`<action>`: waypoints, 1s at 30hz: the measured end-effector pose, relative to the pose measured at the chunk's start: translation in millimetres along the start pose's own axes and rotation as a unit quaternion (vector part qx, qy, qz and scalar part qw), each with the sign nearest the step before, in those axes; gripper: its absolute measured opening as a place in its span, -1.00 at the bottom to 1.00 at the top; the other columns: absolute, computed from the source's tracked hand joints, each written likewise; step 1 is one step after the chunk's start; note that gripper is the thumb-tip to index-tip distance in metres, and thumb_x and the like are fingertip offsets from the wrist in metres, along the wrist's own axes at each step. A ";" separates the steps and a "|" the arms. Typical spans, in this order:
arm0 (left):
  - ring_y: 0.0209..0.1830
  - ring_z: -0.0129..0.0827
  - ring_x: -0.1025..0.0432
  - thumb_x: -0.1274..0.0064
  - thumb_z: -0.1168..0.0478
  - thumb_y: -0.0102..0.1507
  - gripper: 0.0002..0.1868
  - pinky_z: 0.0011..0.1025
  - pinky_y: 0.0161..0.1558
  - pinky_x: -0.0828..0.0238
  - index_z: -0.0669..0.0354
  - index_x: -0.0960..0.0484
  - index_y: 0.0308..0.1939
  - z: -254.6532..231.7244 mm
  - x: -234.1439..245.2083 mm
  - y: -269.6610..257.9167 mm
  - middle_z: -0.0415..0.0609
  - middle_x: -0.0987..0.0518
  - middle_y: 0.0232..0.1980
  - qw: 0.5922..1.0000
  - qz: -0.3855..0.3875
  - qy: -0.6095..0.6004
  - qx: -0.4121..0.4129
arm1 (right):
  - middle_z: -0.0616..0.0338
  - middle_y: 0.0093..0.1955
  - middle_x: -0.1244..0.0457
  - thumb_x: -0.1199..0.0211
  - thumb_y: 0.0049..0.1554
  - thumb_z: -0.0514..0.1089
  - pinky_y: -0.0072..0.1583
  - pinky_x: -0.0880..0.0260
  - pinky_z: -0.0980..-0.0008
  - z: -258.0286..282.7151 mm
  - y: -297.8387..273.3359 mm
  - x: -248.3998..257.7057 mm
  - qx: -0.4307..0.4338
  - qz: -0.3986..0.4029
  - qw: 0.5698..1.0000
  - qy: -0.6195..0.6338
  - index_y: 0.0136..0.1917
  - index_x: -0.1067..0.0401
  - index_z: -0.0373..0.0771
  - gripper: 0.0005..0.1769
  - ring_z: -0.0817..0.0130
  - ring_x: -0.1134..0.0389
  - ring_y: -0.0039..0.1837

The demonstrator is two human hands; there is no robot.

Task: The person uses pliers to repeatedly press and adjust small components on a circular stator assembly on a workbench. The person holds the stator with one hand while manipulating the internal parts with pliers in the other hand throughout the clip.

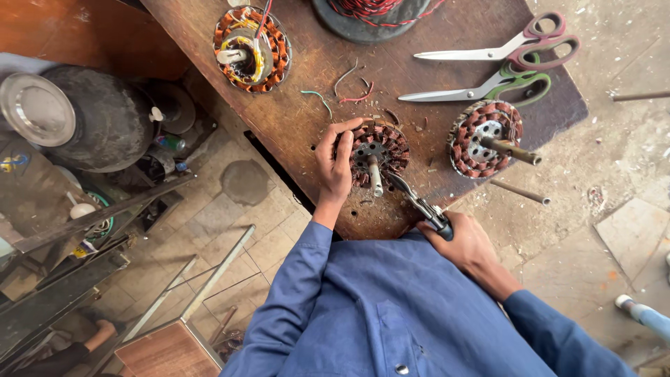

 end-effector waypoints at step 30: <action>0.02 -0.39 -0.49 0.16 0.24 0.48 -0.70 -0.42 0.12 -0.42 0.29 -0.64 0.12 -12.7 0.3 0.9 0.01 -0.66 0.07 1.000 -0.010 0.025 -0.008 | -0.05 0.16 -0.37 -0.26 -0.16 0.57 0.31 -0.21 0.06 -35.3 29.6 26.0 -0.075 0.312 0.938 0.133 0.16 -0.60 -0.24 -0.04 0.04 -0.31 0.31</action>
Point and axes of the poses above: each hand's wrist, its own y-axis towards the middle knuckle, its own x-axis out of the back of the hand, z = x × y, the point moved 1 cm from there along y, towards the middle knuckle
